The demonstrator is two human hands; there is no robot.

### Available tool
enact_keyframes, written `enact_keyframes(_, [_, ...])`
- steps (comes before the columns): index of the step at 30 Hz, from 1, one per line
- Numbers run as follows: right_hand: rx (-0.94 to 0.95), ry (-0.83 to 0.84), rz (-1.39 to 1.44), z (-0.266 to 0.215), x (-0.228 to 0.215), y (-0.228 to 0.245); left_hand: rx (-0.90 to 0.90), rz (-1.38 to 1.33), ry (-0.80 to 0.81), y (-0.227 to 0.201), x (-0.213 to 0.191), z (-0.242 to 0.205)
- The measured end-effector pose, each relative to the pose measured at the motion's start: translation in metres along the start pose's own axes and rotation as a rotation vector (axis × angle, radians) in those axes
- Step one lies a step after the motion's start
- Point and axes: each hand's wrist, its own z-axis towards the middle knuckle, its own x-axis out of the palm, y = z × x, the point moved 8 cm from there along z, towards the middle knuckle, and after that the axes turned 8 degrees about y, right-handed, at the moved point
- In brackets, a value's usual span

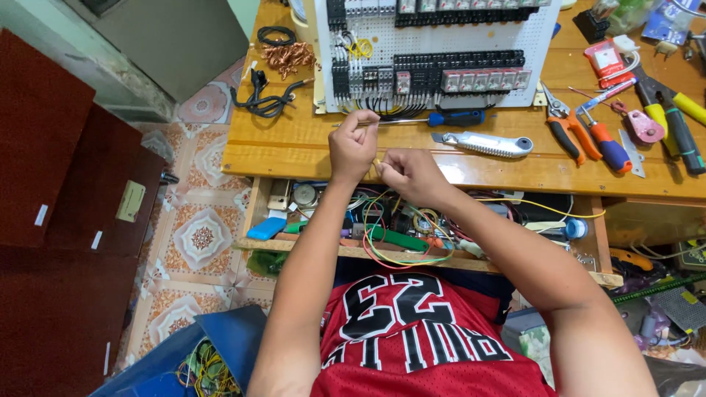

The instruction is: Preparing and connecting electrical wires to a relay control board on a workbench

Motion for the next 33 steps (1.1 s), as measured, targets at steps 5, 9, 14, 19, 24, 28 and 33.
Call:
enact_keyframes(5, [0.006, 0.014, -0.080, -0.024, -0.002, 0.009, -0.006, 0.045, -0.034, -0.001, -0.002, 0.000])
enact_keyframes(9, [0.023, 0.050, -0.214, -0.042, -0.013, 0.031, 0.028, 0.119, -0.052, -0.004, 0.000, -0.003])
enact_keyframes(14, [0.047, 0.097, -0.213, -0.061, -0.019, 0.044, 0.034, 0.111, -0.081, -0.009, -0.004, -0.002])
enact_keyframes(19, [0.072, 0.103, -0.226, -0.075, -0.022, 0.041, 0.046, 0.120, -0.086, -0.012, -0.003, -0.004])
enact_keyframes(24, [-0.017, 0.078, -0.081, -0.088, -0.017, 0.050, 0.044, 0.187, -0.155, -0.011, -0.009, -0.006])
enact_keyframes(28, [-0.010, 0.073, -0.008, -0.106, -0.018, 0.046, 0.034, 0.165, -0.178, -0.004, -0.008, -0.005])
enact_keyframes(33, [0.009, 0.107, 0.023, -0.136, -0.025, 0.062, 0.031, 0.145, -0.229, -0.010, -0.015, -0.005])
